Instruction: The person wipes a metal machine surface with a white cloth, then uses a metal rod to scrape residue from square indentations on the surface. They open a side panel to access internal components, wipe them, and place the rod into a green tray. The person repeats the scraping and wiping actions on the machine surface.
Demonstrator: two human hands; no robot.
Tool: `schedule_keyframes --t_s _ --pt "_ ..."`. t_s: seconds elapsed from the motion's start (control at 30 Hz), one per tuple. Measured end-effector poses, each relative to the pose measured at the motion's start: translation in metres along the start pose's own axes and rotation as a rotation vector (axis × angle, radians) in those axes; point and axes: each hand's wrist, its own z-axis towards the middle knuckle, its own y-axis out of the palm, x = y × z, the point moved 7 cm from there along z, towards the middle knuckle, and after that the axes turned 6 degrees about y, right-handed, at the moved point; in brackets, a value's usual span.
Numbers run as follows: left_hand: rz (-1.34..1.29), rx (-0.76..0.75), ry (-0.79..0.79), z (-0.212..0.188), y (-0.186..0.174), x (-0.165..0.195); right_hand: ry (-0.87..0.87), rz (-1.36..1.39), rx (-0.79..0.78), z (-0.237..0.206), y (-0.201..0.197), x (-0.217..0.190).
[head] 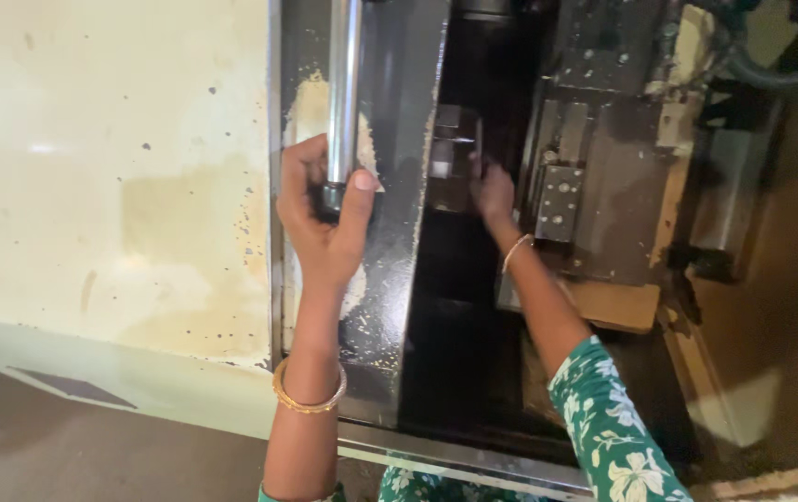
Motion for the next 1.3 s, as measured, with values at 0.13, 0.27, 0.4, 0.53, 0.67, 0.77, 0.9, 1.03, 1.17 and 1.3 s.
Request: schedule_keyframes --t_s 0.13,0.27,0.4,0.53,0.67,0.77,0.9,1.03,1.17,1.3 --pt "-0.028 -0.009 -0.005 0.0 0.001 -0.003 0.271 -0.149 -0.191 0.012 0.035 0.038" --pt "-0.09 0.0 -0.012 -0.001 0.001 -0.004 0.213 0.079 -0.157 -0.001 0.042 0.049" --pt "-0.07 -0.002 -0.011 -0.001 0.001 -0.004 0.028 0.478 -0.033 -0.015 0.034 0.04" --pt "-0.072 -0.004 -0.033 -0.002 0.001 -0.006 0.238 0.947 -0.176 -0.007 0.051 0.034" --pt "-0.127 0.012 -0.02 -0.001 0.001 -0.007 0.532 1.208 -0.229 0.005 0.07 0.027" --pt "-0.084 0.007 -0.026 0.0 0.001 -0.008 0.297 1.21 -0.161 0.018 0.063 0.004" --pt "-0.109 0.003 -0.006 0.0 0.001 -0.006 0.617 1.321 -0.06 0.021 0.065 0.009" --pt "-0.032 0.018 -0.024 0.001 -0.002 -0.006 0.853 1.292 0.207 0.021 0.031 0.026" --pt "-0.023 0.019 -0.006 0.0 -0.002 -0.005 0.822 1.289 0.258 0.029 0.013 0.03" --pt "-0.014 0.023 0.025 -0.001 -0.002 -0.002 0.513 1.464 0.128 0.045 0.017 0.017"
